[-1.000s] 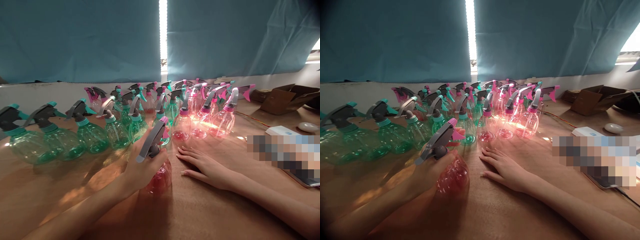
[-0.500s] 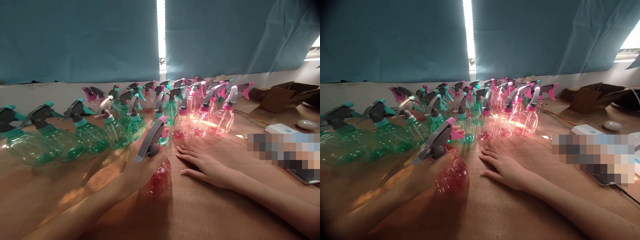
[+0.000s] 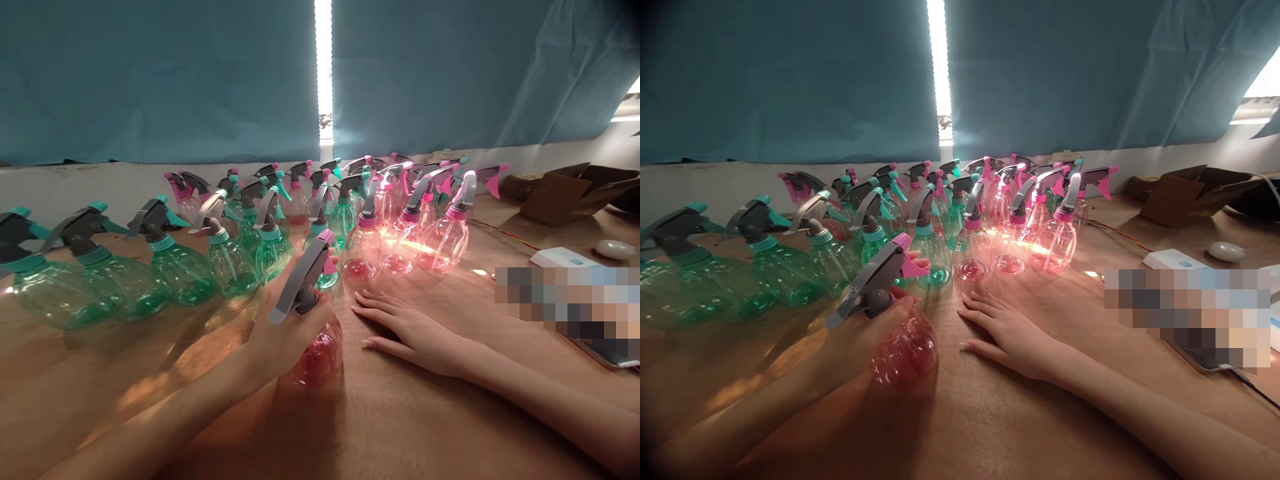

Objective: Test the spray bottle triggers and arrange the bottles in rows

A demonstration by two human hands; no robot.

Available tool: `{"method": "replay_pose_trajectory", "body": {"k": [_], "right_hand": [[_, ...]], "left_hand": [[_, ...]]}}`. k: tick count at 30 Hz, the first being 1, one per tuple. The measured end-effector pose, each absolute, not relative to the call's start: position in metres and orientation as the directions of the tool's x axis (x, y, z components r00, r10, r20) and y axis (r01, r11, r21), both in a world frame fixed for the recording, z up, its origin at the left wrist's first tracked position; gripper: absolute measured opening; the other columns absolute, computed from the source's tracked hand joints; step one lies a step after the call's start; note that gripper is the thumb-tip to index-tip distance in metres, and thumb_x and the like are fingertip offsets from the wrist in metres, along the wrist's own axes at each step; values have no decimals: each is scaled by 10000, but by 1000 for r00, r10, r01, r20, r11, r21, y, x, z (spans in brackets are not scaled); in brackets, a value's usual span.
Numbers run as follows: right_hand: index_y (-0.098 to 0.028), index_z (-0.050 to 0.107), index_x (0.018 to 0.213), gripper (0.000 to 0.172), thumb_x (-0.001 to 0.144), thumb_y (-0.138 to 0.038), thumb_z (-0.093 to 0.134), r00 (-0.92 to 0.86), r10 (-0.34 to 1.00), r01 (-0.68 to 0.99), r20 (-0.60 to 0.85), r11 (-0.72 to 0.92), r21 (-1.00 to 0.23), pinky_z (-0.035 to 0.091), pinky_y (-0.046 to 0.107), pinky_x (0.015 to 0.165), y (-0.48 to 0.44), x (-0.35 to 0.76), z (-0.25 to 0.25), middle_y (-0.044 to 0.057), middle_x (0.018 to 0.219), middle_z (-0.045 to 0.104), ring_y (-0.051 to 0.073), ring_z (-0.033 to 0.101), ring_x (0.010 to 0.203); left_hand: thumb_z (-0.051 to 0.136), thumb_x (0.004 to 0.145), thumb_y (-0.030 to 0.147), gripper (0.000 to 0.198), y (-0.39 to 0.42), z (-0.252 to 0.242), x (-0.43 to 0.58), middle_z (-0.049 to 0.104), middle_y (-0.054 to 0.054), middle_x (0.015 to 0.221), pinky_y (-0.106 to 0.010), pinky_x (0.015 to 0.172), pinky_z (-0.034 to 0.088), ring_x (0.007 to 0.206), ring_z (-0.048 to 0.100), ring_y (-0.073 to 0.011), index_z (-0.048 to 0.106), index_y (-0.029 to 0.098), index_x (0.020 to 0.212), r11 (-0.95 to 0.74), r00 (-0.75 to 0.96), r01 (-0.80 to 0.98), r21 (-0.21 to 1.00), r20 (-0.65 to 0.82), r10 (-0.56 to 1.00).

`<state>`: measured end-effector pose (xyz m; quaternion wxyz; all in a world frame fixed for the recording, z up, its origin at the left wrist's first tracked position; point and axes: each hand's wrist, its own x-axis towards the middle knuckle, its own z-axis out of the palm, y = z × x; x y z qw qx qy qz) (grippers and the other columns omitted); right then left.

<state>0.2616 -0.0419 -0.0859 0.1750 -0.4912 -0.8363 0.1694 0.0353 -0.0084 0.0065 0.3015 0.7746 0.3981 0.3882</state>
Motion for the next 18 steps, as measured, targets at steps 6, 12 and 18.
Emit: {"method": "replay_pose_trajectory", "body": {"k": [6, 12, 18], "right_hand": [[-233, 442, 1466, 638, 941, -595, 470, -455, 883, 764, 116, 454, -459, 258, 550, 1174, -42, 262, -86, 84, 1555, 361, 312, 290, 1447], [-246, 440, 1466, 629, 941, -589, 478, -450, 884, 759, 130, 455, -465, 261, 552, 1172, -42, 262, -88, 80, 1555, 362, 311, 291, 1447], [-241, 434, 1469, 639, 943, -603, 458, -450, 886, 773, 109, 448, -449, 251, 541, 1179, -42, 261, -87, 72, 1560, 355, 301, 282, 1451]], "left_hand": [[486, 749, 236, 280, -10, 8, 34, 446, 69, 522, -276, 481, 332, 476, 432, -140, 548, 242, 1022, -501, 384, 379, 778, 360, 850], [473, 745, 203, 377, -12, 9, 34, 486, 71, 541, -271, 459, 332, 477, 465, -143, 541, 274, 1110, -506, 380, 382, 774, 367, 849], [464, 713, 229, 159, -7, 8, 32, 486, 60, 553, -271, 480, 356, 496, 491, -143, 504, 254, 864, -528, 403, 396, 751, 375, 835]]}}
